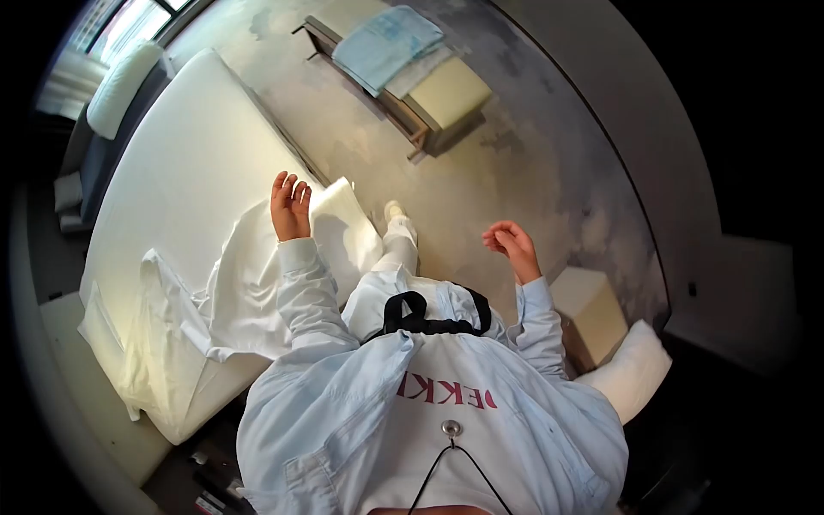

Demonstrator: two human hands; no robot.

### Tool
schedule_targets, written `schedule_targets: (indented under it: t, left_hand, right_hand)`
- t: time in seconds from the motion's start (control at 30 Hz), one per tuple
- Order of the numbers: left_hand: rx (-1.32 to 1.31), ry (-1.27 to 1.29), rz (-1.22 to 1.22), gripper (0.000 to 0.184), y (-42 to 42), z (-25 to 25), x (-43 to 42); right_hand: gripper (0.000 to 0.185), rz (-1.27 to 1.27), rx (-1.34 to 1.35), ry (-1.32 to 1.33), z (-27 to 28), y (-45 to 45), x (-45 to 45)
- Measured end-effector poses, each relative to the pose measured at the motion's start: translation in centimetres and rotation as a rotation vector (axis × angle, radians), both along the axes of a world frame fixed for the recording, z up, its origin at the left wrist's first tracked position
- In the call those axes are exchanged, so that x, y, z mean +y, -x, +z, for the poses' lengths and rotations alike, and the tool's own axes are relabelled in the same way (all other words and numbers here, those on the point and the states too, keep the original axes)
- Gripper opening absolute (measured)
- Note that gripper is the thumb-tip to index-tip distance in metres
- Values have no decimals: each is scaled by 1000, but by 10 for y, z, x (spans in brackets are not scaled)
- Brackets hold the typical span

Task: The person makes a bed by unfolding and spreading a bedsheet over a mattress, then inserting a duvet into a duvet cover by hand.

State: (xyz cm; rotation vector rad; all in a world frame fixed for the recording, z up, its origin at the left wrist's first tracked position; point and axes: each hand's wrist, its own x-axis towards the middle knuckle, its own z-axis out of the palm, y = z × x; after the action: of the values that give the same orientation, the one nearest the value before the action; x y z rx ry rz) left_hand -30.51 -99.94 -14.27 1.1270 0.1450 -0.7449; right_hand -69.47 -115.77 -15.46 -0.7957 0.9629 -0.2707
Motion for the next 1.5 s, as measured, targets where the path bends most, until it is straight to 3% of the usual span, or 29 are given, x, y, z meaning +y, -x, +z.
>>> schedule_targets:
  t: [0.13,0.2,0.3,0.43,0.57,0.67,0.83,0.93,1.07,1.17,1.33,1.4,1.47,1.5]
  left_hand:
    - [19,16,156,30,-134,85,-35]
    - [11,-14,186,30,-215,114,-59]
    - [-27,-8,283,28,-308,119,-95]
    - [-57,-70,492,26,-324,125,-96]
    - [-63,-184,830,26,-397,107,-127]
    - [-116,-201,1068,26,-316,153,-14]
    - [8,-250,1517,26,-355,109,8]
    - [37,-161,1521,27,-317,113,27]
    - [113,-153,1620,26,-281,109,42]
    - [135,-192,1620,25,-320,90,92]
    - [369,-420,1347,21,-441,67,191]
    - [465,-568,1293,20,-487,32,241]
    - [335,-728,1282,27,-528,-53,294]
    - [345,-941,1152,33,-555,-82,317]
  right_hand:
    - [13,14,68,-55,91,-150,-64]
    - [13,39,50,-89,108,-248,-96]
    - [12,142,-34,-122,82,-393,-152]
    - [12,339,-126,-149,83,-488,-220]
    - [13,629,-237,-229,20,-654,-318]
    - [13,757,-142,-267,44,-653,-246]
    - [13,1093,-214,-233,28,-836,-255]
    - [13,1371,-249,-50,40,-865,-219]
    - [14,1472,-224,-45,47,-866,-162]
    - [15,1561,-149,-42,43,-916,-69]
    - [16,1674,-212,-186,47,-979,91]
    - [18,1774,-267,-223,58,-995,148]
    - [18,1849,-289,-220,39,-1035,191]
    - [19,1911,-339,-222,29,-1056,210]
